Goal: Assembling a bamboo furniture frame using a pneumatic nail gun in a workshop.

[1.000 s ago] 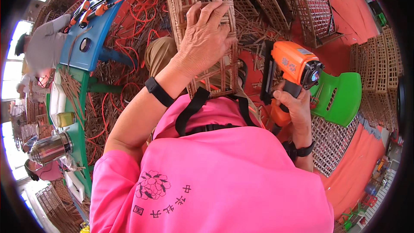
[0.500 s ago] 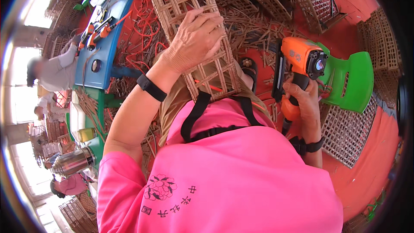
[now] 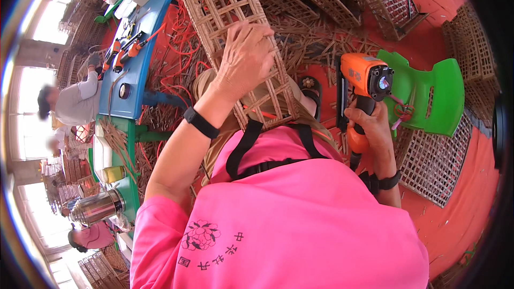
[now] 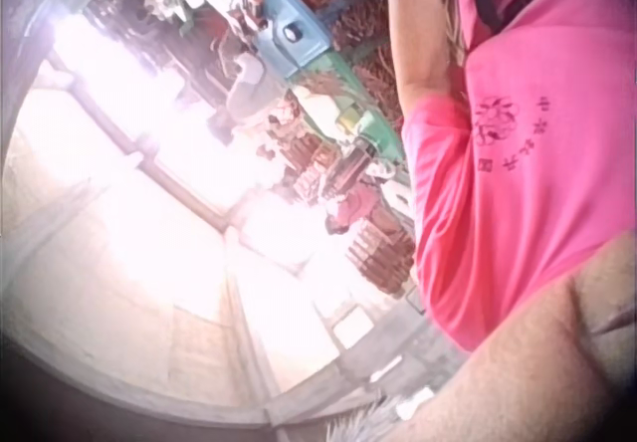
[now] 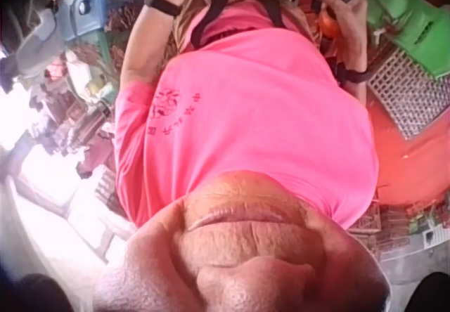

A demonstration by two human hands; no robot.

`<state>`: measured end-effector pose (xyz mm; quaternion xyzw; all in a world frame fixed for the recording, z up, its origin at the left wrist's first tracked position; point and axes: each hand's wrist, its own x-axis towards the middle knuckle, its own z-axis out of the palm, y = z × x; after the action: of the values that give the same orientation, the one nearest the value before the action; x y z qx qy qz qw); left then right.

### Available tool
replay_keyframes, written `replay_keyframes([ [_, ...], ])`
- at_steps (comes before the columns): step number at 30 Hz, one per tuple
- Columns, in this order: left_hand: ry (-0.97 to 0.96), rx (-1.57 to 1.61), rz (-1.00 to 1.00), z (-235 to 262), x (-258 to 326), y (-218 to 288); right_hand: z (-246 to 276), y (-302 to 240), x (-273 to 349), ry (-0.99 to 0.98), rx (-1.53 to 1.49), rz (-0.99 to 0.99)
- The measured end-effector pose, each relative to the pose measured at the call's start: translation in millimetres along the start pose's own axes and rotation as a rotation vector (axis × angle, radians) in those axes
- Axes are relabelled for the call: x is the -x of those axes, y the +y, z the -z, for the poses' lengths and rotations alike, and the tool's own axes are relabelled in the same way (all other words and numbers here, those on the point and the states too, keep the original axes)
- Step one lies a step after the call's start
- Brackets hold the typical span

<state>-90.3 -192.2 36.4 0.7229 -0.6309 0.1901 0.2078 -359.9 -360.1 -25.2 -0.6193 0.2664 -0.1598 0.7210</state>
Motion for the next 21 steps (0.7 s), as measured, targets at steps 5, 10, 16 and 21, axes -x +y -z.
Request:
replay_keyframes([
  [5,-0.056,0.076,0.004,-9.7,18.9,19.0,2.1,1.5,-11.3,0.113,0.083,-0.043],
  [10,0.127,0.049,0.183,8.1,32.3,21.3,42.5,22.2,-38.4,0.232,0.08,-0.033],
  [16,0.419,-0.116,0.401,36.5,89.6,-0.4,98.0,29.0,-73.5,0.314,0.007,0.176],
  [21,0.348,0.051,0.622,29.3,110.3,9.9,182.7,135.0,-167.7,0.497,0.439,0.218],
])
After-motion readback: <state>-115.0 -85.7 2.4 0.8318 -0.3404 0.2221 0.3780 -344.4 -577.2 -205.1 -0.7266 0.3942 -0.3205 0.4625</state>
